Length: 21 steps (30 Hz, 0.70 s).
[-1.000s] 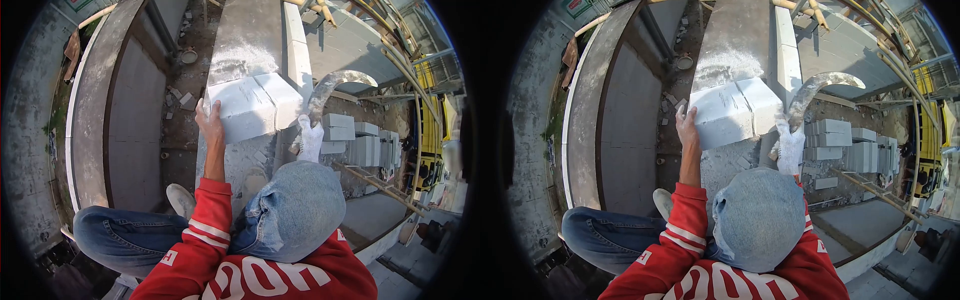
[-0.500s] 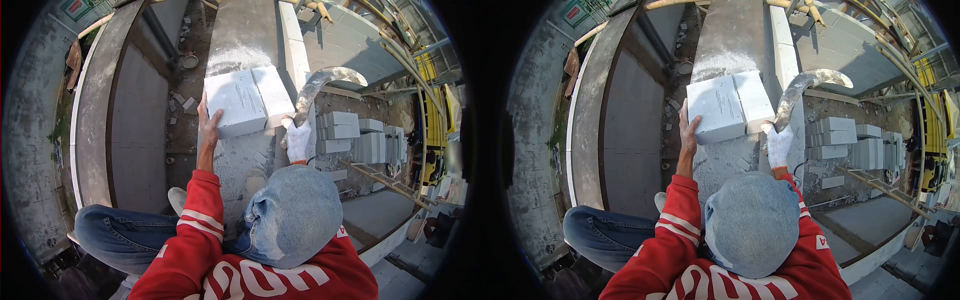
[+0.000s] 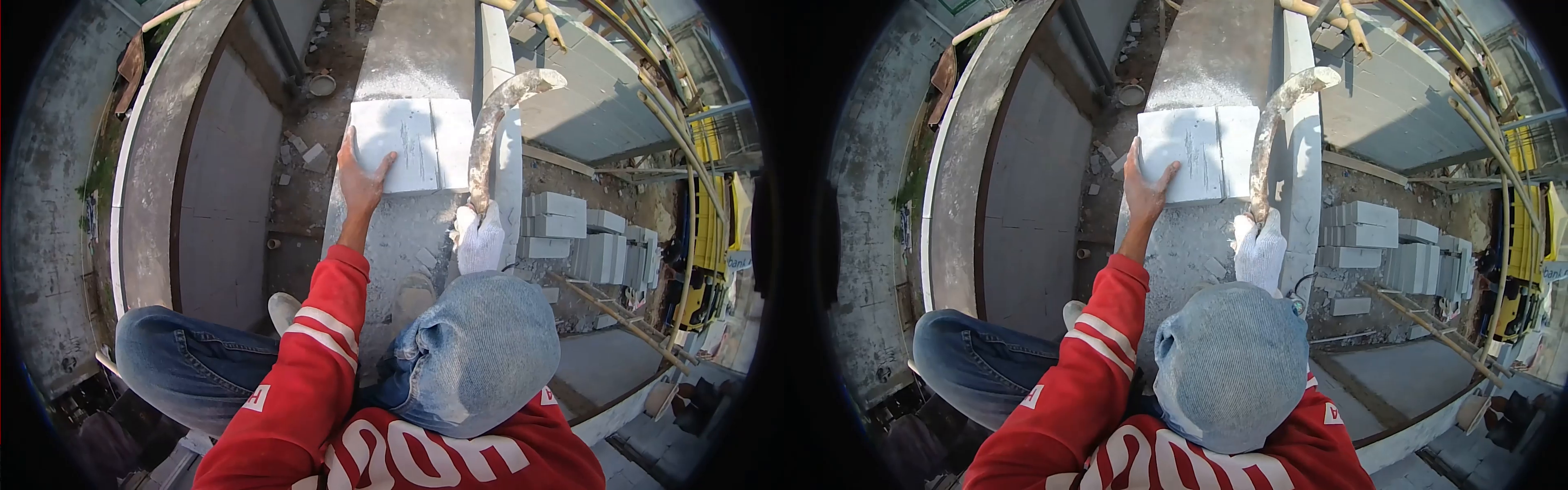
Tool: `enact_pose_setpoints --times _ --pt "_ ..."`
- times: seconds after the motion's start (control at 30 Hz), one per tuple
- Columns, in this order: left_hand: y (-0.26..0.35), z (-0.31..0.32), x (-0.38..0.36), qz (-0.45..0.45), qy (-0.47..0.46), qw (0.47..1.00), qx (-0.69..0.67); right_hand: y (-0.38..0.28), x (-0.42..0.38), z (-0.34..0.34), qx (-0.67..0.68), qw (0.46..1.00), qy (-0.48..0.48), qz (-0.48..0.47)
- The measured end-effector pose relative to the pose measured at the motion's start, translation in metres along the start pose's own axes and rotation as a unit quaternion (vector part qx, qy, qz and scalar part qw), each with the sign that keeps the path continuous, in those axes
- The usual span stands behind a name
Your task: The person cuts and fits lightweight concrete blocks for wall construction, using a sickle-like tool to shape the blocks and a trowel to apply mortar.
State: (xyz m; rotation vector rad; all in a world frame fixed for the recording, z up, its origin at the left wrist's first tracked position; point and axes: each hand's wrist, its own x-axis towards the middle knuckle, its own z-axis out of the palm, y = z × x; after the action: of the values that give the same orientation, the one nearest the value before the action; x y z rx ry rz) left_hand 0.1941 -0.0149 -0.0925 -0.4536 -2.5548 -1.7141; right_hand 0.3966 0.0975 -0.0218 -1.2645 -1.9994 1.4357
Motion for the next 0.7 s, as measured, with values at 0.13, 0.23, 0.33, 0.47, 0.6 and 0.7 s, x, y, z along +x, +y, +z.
enact_pose_setpoints --times 0.13,0.23,0.33,0.47,0.6,0.7 --pt "0.000 0.000 0.000 -0.015 0.002 0.999 -0.031 -0.095 0.001 -0.018 0.044 0.978 0.059 -0.196" --pt "-0.001 0.000 0.000 -0.014 0.009 1.000 -0.025 -0.122 0.003 -0.021 0.081 0.963 0.084 -0.245" --pt "0.000 0.002 0.001 -0.010 0.015 1.000 -0.025 -0.101 -0.009 0.008 -0.082 0.972 0.084 -0.204" --pt "0.000 0.001 0.002 -0.029 0.007 0.999 -0.035 -0.022 0.013 0.034 -0.217 0.971 -0.070 -0.072" --pt "0.001 0.000 -0.002 -0.027 0.006 0.999 -0.027 -0.082 0.006 0.001 -0.080 0.981 -0.107 -0.142" --pt "0.001 0.001 0.000 -0.021 0.010 0.999 -0.040 -0.139 0.008 -0.022 -0.021 0.974 0.041 -0.223"
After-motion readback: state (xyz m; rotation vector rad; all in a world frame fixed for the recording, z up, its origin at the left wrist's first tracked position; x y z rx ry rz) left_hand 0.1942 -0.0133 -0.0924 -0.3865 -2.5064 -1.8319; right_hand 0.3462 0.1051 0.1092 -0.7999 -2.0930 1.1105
